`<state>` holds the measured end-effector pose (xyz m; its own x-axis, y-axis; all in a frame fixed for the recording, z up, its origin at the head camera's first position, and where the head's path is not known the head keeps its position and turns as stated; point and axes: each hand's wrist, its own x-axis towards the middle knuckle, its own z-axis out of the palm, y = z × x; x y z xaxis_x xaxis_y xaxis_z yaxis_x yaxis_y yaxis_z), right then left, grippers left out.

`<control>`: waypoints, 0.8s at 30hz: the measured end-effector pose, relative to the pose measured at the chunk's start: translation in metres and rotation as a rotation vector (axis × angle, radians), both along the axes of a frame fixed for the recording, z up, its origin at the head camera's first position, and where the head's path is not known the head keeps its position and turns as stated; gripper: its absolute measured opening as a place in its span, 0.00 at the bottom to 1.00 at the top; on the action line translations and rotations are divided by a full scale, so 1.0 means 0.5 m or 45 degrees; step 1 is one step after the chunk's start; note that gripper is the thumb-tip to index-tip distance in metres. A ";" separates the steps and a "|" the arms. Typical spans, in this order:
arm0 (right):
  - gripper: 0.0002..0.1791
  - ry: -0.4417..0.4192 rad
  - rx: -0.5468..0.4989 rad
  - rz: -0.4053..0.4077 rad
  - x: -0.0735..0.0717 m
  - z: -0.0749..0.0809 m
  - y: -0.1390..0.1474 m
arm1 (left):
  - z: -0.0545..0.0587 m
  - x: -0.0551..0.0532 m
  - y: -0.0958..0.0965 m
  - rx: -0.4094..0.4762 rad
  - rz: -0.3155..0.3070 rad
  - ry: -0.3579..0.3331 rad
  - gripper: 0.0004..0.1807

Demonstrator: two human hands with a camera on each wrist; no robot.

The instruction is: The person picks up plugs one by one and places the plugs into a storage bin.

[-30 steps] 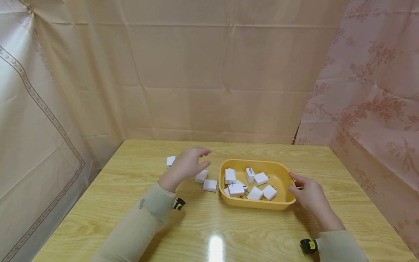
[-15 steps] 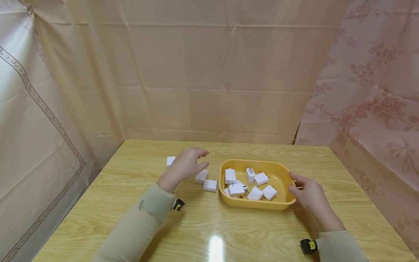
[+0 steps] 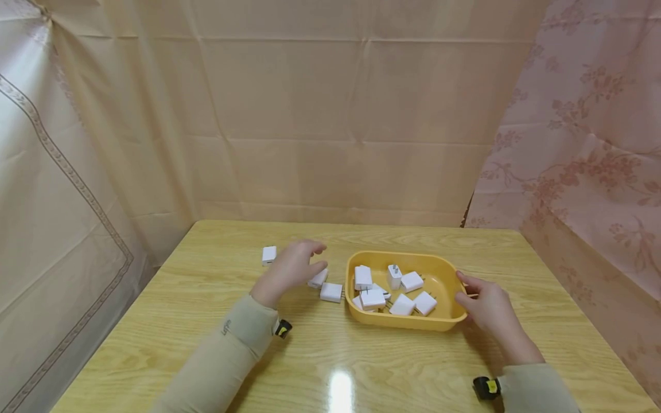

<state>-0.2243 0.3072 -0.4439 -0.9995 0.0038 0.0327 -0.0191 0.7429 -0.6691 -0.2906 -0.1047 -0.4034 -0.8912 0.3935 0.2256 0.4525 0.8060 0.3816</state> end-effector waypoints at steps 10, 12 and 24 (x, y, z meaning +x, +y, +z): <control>0.33 0.002 -0.004 -0.008 0.003 0.000 0.003 | -0.023 -0.004 -0.002 0.034 0.003 -0.010 0.21; 0.33 0.001 -0.005 -0.010 0.004 0.000 0.005 | -0.026 -0.004 0.000 0.040 0.011 -0.024 0.21; 0.33 -0.002 -0.027 -0.016 0.011 0.001 0.006 | -0.047 -0.005 0.009 -0.012 0.084 -0.118 0.21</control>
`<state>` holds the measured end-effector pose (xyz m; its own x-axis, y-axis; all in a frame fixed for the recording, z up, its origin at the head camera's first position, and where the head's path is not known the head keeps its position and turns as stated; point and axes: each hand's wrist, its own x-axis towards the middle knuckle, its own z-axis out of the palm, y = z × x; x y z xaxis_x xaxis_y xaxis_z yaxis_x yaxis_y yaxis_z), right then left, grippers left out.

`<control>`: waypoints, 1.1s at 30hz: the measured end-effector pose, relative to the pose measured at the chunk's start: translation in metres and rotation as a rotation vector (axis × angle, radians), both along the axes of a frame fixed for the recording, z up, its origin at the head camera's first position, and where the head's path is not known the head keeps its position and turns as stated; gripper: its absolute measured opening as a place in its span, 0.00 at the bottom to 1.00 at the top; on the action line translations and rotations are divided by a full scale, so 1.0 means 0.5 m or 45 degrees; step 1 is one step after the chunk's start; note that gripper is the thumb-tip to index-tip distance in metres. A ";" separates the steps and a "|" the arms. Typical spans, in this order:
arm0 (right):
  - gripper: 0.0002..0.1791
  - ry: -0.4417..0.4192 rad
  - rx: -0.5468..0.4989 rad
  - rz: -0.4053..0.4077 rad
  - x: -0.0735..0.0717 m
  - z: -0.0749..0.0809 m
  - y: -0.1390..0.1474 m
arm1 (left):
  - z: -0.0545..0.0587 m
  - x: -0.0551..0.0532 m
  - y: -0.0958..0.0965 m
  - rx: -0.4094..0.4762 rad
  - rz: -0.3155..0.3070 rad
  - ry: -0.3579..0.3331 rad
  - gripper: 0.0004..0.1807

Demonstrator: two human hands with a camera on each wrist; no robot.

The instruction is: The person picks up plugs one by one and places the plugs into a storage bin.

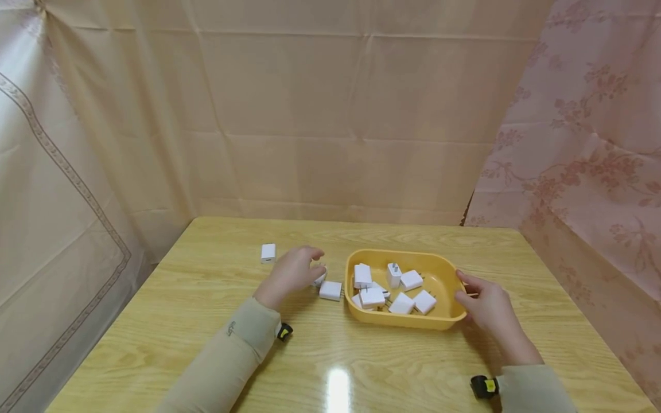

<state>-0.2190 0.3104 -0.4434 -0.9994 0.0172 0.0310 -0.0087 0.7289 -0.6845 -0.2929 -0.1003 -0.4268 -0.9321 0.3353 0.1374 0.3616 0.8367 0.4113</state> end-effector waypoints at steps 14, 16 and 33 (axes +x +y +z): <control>0.33 -0.007 -0.041 0.005 0.001 0.002 0.000 | -0.011 -0.002 -0.011 -0.067 0.034 0.012 0.23; 0.33 -0.004 -0.044 0.010 0.001 0.001 0.000 | -0.013 -0.001 -0.011 -0.076 0.037 -0.027 0.24; 0.32 0.023 -0.038 0.007 0.003 0.002 -0.003 | -0.022 -0.003 -0.003 -0.149 -0.011 -0.143 0.18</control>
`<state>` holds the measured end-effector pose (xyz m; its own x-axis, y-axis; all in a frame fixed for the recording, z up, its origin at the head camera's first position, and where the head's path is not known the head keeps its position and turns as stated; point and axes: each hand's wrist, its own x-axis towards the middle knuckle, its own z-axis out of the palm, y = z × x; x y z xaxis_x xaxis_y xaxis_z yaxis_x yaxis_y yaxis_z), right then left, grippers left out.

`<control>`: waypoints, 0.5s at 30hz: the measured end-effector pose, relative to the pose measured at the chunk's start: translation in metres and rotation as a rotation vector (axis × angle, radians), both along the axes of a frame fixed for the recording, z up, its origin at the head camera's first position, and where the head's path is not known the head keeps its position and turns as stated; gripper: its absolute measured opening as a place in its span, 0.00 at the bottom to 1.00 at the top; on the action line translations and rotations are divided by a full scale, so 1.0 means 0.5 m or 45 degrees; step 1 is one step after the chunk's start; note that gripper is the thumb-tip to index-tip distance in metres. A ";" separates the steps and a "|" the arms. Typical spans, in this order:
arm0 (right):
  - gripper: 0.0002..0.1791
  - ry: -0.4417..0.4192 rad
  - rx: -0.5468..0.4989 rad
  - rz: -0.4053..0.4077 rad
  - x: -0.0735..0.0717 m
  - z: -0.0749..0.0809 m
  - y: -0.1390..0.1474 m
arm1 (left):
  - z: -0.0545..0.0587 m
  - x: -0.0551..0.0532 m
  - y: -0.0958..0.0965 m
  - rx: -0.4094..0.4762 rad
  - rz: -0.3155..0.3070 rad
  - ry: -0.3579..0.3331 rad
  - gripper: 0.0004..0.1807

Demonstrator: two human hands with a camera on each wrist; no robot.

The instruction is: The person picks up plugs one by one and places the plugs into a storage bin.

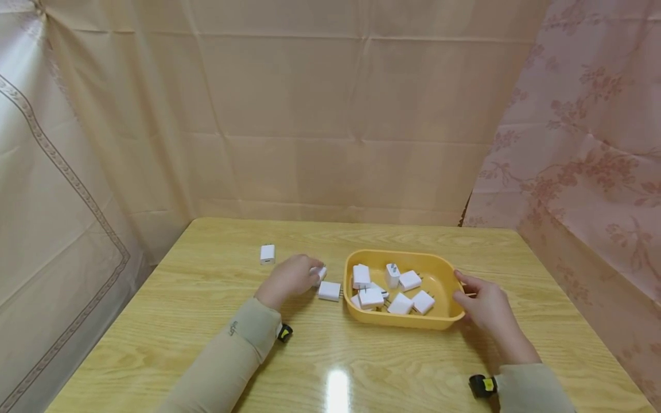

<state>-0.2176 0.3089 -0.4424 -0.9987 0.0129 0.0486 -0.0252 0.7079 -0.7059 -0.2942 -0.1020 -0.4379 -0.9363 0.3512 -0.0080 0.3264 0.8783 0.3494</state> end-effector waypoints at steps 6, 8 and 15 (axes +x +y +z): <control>0.33 -0.009 -0.005 0.002 0.000 0.001 0.000 | 0.002 0.002 -0.001 -0.024 -0.015 0.022 0.17; 0.32 -0.012 -0.004 -0.003 0.001 0.000 0.000 | 0.003 0.003 -0.002 -0.035 -0.017 0.028 0.17; 0.32 -0.010 -0.017 -0.012 0.001 -0.001 -0.001 | 0.007 0.006 -0.003 -0.048 0.030 0.013 0.15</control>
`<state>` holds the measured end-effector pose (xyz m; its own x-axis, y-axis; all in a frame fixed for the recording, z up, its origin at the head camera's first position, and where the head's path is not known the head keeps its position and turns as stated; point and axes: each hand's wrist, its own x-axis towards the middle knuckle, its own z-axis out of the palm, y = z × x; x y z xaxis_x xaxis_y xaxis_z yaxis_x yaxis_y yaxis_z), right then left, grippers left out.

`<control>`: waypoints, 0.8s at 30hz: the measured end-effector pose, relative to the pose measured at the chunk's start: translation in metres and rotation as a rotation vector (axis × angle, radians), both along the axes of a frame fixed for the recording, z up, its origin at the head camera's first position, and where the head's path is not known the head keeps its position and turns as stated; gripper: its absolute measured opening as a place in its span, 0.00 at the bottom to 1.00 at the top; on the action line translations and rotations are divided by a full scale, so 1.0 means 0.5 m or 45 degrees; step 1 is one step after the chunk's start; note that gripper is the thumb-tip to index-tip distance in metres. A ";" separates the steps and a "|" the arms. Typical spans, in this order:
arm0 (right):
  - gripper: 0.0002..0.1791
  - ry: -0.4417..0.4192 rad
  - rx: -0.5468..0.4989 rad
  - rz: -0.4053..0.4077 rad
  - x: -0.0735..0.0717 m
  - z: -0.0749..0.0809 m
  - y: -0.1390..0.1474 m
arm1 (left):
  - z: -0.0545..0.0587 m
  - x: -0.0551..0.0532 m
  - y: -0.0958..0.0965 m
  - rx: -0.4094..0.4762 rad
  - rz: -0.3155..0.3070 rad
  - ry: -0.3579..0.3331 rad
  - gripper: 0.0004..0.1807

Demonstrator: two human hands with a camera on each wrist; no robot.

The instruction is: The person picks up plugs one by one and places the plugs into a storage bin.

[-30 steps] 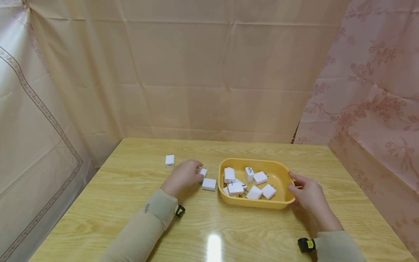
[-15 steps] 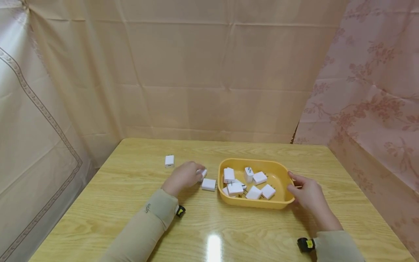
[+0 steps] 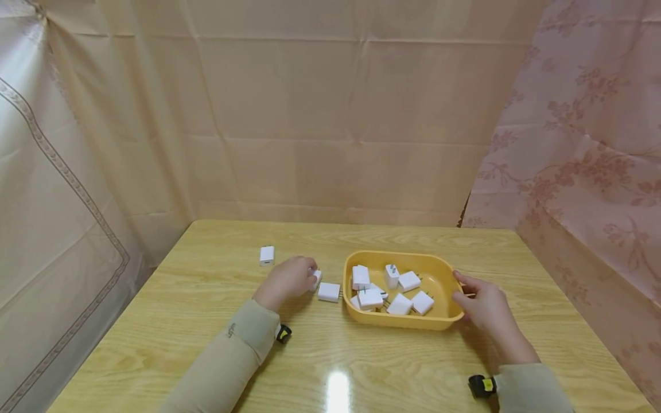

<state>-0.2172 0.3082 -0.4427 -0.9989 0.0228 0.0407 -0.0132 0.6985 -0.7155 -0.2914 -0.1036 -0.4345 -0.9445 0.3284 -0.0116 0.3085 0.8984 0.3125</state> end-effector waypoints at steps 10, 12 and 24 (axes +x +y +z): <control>0.33 -0.001 0.017 0.002 0.000 0.001 0.000 | 0.004 0.004 -0.004 -0.015 0.010 -0.018 0.14; 0.33 0.000 0.022 0.004 0.000 0.001 0.000 | 0.003 0.005 -0.004 -0.018 0.006 -0.015 0.14; 0.33 0.003 0.033 0.003 0.000 0.000 0.002 | -0.001 0.006 -0.008 -0.031 -0.014 0.028 0.15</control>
<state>-0.2174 0.3089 -0.4429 -0.9989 0.0195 0.0435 -0.0163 0.7169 -0.6970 -0.2882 -0.1077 -0.4349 -0.9409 0.3386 0.0005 0.3249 0.9023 0.2834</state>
